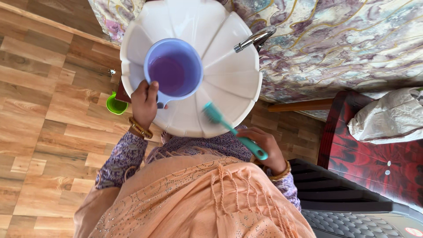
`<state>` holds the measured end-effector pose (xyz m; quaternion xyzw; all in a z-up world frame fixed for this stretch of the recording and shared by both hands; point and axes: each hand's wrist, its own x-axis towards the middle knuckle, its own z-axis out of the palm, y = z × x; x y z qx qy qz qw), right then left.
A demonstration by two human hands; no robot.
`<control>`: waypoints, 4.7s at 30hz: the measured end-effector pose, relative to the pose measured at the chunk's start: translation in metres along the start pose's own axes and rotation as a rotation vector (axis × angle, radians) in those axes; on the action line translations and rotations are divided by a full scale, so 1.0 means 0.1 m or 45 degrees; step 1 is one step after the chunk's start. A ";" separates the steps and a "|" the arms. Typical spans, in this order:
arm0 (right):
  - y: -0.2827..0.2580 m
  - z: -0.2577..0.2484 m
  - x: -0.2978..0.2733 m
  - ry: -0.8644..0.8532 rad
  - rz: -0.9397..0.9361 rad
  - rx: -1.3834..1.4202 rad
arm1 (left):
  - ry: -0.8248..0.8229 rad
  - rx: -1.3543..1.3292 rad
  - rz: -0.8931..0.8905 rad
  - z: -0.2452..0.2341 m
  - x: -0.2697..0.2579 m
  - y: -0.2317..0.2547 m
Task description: The person scrubs the interior of a white, flower-shaped sink using a teal scrubbing brush. They hold a purple plastic cup in their left hand while scrubbing with their right hand. The person repeatedly scrubs the basin and the drain area throughout the video.
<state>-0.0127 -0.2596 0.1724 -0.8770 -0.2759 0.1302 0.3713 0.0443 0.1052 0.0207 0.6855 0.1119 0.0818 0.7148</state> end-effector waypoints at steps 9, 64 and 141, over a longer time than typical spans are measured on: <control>0.86 0.35 0.33 0.524 0.177 -0.509 | 0.013 -0.314 0.027 -0.05 -0.01 -0.23; 2.00 0.96 2.01 0.514 -0.119 -0.846 | -0.108 -0.611 0.025 -0.17 0.08 -0.40; 0.36 0.68 0.22 -0.047 -0.166 0.615 | -0.085 -0.588 0.120 -0.15 0.00 -0.22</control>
